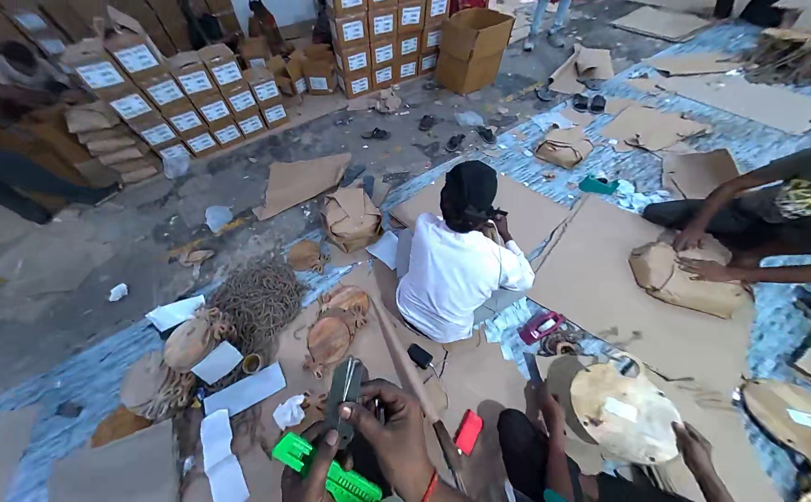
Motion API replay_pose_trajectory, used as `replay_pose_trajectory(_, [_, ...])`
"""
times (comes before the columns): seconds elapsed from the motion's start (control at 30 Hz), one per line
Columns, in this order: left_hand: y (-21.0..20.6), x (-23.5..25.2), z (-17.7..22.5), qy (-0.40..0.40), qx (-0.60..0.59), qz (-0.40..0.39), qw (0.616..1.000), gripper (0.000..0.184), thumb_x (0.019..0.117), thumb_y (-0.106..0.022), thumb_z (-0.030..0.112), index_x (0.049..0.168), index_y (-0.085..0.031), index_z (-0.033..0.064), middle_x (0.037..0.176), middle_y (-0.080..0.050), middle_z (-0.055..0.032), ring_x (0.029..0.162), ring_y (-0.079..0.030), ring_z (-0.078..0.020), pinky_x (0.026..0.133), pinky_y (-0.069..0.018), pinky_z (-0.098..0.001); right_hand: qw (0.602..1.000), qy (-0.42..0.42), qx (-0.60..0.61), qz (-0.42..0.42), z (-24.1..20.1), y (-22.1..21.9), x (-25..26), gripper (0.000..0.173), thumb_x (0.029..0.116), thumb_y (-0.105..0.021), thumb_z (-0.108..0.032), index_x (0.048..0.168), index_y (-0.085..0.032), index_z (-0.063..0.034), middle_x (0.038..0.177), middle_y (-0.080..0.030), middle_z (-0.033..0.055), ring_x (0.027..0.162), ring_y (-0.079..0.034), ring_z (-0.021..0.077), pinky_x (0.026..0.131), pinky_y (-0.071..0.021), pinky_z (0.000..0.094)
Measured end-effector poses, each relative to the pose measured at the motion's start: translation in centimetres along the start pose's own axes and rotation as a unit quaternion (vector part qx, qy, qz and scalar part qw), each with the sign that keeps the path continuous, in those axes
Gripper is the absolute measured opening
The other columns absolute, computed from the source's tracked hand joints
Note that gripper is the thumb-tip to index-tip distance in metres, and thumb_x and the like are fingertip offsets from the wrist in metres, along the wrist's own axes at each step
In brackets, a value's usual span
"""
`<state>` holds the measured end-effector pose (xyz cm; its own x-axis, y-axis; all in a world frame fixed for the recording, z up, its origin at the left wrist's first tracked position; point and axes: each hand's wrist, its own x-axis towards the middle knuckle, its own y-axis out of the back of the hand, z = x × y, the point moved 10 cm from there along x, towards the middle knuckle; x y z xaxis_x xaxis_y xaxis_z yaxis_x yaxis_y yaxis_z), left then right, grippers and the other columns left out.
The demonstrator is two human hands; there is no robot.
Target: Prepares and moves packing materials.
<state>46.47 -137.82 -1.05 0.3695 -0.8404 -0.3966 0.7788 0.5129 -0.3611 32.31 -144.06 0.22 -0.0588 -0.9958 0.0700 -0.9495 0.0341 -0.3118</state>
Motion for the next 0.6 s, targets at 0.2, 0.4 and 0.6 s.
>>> replay_pose_trajectory(0.2, [-3.8,17.1,6.9,-0.042,0.052,0.025,0.997,0.023,0.0946,-0.046,-0.007,0.094,-0.065,0.0057,0.076,-0.07,0.0039,0.061,-0.064,-0.0037,0.058,-0.0561,-0.0188,0.999,-0.03,0.008,-0.011,3.2,-7.1,16.6,0.01,0.0853,-0.078,-0.008,0.091,-0.073,-0.0003,0.079,-0.067,-0.006,0.064,-0.05,-0.0074,0.06,-0.0426,0.0131])
replay_pose_trajectory(0.4, [-11.3,28.4,14.6,-0.105,0.054,0.014,0.993,0.028,0.0927,-0.044,-0.013,0.092,-0.064,0.0057,0.072,-0.07,0.0047,0.058,-0.063,-0.0028,0.057,-0.056,-0.0176,1.0,-0.027,0.009,0.0,1.6,-10.3,30.2,0.013,0.084,-0.079,-0.009,0.09,-0.071,-0.0011,0.077,-0.063,-0.0073,0.064,-0.05,-0.0067,0.06,-0.0426,0.0132])
replay_pose_trajectory(0.6, [-18.6,39.0,14.1,-0.074,0.056,-0.027,0.995,0.028,0.0969,-0.042,-0.009,0.09,-0.062,0.0085,0.069,-0.068,0.0067,0.058,-0.062,-0.0013,0.059,-0.055,-0.0175,0.998,-0.053,0.011,-0.03,3.0,-8.7,42.1,0.022,0.0834,-0.08,-0.01,0.099,-0.071,0.0031,0.085,-0.066,-0.0037,0.067,-0.05,-0.0055,0.061,-0.0429,0.0137])
